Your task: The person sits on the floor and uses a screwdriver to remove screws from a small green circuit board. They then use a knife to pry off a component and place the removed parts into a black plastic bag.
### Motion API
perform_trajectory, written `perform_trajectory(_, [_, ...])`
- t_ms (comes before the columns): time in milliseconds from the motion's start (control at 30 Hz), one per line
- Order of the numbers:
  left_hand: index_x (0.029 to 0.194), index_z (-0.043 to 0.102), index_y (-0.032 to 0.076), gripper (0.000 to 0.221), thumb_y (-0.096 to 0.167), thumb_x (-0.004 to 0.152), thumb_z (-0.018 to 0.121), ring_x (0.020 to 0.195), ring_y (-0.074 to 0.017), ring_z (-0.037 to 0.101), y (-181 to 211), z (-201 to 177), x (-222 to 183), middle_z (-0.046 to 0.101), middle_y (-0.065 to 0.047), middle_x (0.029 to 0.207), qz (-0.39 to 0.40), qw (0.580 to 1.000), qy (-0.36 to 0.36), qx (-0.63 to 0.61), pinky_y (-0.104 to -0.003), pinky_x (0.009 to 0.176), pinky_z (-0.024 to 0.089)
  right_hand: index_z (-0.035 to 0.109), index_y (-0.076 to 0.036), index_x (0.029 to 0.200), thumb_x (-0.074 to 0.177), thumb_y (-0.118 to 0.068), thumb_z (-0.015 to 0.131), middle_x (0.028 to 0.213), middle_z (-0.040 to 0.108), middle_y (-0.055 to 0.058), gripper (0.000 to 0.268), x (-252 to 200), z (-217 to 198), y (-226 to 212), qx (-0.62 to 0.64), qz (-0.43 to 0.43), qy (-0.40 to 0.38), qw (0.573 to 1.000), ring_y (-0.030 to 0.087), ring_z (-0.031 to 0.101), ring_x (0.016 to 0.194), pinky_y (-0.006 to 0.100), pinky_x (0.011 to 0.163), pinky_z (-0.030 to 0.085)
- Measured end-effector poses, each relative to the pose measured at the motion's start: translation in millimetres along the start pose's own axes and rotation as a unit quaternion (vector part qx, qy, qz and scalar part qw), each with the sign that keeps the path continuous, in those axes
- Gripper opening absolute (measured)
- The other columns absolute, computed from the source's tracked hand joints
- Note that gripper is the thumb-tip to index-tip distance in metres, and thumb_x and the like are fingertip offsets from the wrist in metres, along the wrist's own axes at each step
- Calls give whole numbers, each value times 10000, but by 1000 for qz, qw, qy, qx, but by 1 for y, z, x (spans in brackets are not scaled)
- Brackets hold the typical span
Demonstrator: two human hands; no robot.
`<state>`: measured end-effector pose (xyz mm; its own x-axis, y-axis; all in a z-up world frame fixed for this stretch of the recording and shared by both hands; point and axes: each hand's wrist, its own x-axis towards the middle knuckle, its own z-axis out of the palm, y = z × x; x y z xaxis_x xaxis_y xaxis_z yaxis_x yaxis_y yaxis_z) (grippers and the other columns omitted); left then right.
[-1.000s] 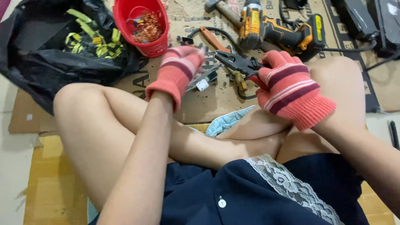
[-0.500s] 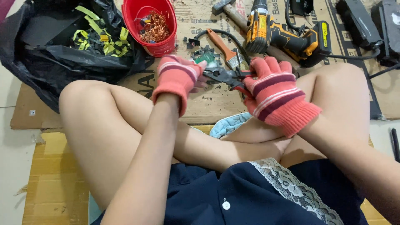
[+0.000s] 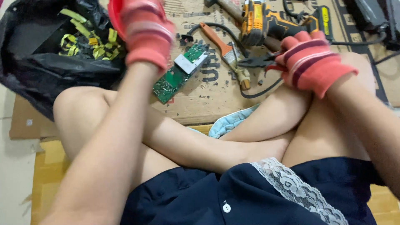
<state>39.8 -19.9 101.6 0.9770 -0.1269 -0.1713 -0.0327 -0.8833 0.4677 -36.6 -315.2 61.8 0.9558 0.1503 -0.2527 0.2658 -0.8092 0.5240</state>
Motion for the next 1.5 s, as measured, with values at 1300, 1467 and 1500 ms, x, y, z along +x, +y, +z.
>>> perform_trajectory(1300, [1128,541,51,198,110,940,544,901,-248,589,-43,94,-42,626,-99,1053,248,903,350,40,-402,877,520,736,-67,982,901,-296,799,851,720,96,251,4,-48,-35,513,280,-84,807,215,638,732,360,665,578])
perform_trajectory(1467, [1232,499,33,577,213,736,733,975,-303,587,-60,108,-20,608,-128,1104,145,959,205,135,-437,914,492,803,-120,1091,939,-360,764,947,794,83,286,51,32,3,384,200,-134,891,259,701,781,376,733,577])
perform_trajectory(1500, [1336,445,26,949,367,588,920,1111,-349,599,-65,109,-17,595,-160,1241,105,968,151,171,-478,1019,470,810,-109,1087,922,-392,774,950,803,79,330,62,37,1,389,158,-159,893,272,712,797,365,828,566])
